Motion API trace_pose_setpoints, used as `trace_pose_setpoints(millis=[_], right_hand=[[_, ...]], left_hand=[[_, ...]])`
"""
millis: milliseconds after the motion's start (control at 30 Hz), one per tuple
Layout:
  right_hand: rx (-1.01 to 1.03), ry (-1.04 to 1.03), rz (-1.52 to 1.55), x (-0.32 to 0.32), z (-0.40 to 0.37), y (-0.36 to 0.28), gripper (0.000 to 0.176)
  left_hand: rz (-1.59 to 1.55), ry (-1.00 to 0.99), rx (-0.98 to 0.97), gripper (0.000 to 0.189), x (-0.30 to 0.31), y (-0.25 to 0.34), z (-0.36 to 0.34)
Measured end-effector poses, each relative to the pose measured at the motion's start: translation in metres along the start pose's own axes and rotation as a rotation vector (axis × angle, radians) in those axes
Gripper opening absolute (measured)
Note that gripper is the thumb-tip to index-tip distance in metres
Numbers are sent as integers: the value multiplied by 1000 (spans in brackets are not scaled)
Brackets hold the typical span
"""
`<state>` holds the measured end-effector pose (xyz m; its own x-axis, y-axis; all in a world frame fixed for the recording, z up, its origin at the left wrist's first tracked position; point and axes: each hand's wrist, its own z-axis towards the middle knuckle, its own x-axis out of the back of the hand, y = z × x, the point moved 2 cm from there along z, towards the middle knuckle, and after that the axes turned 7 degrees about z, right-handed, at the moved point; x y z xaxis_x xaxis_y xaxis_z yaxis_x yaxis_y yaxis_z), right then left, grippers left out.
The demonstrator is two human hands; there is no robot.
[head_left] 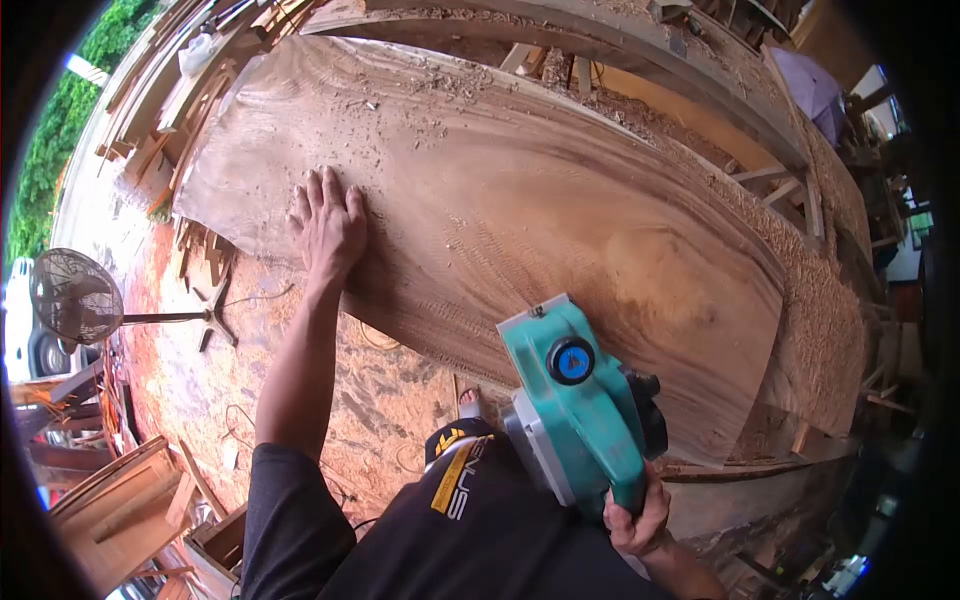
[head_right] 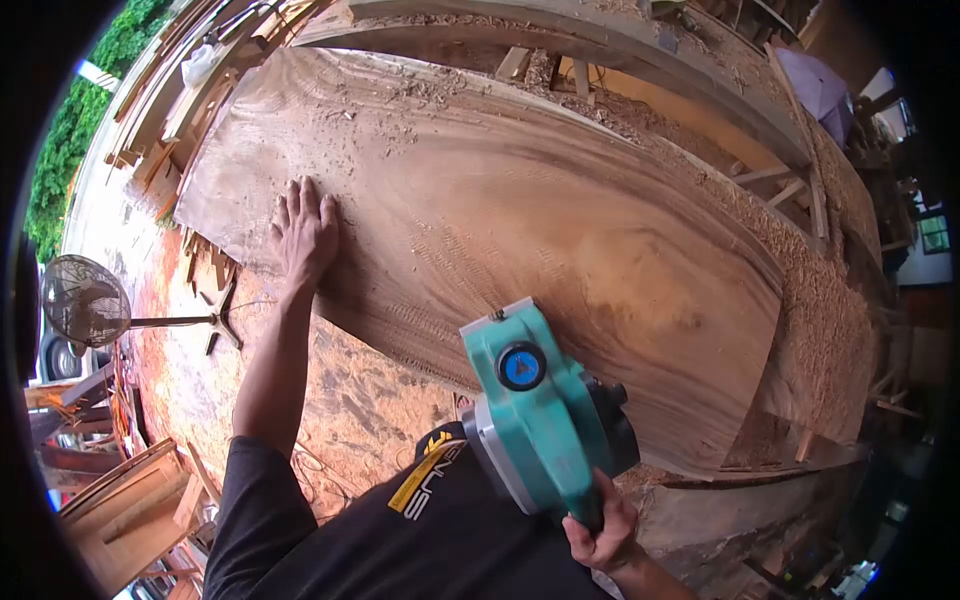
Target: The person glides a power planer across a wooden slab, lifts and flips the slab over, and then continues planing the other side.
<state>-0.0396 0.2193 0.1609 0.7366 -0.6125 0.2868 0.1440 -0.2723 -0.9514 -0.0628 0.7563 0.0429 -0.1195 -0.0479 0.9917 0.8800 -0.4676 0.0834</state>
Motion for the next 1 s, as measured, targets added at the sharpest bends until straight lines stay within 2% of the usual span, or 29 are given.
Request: trace_pose_setpoints(millis=[133, 333, 467, 567, 633, 700, 767, 867, 900, 1000], right_hand=[[39, 40, 7, -14, 33, 1, 65], [146, 68, 49, -51, 165, -37, 57], [283, 121, 87, -83, 281, -50, 50], [259, 34, 57, -104, 385, -71, 44], [368, 16, 145, -121, 454, -53, 45], [379, 87, 137, -124, 451, -56, 45], [333, -11, 161, -112, 427, -51, 47], [255, -1, 120, -77, 312, -46, 52], [83, -11, 57, -60, 265, -48, 55], [21, 9, 90, -15, 127, -16, 58]], left_hand=[[-9, -20, -8, 66, 0, 3, -1], [-45, -14, -14, 66, -1, 0, -1], [-30, 18, -3, 64, -1, 2, -1], [5, 32, -9, 63, 4, 3, -1], [-4, 46, -3, 63, 0, -1, 0], [-4, 50, -12, 63, -1, -1, 1], [14, 52, -12, 63, -4, -2, 1], [30, 48, -19, 65, -4, -2, 3], [37, 38, -19, 65, -4, -3, 2], [35, 1, -22, 68, 0, 1, 2]])
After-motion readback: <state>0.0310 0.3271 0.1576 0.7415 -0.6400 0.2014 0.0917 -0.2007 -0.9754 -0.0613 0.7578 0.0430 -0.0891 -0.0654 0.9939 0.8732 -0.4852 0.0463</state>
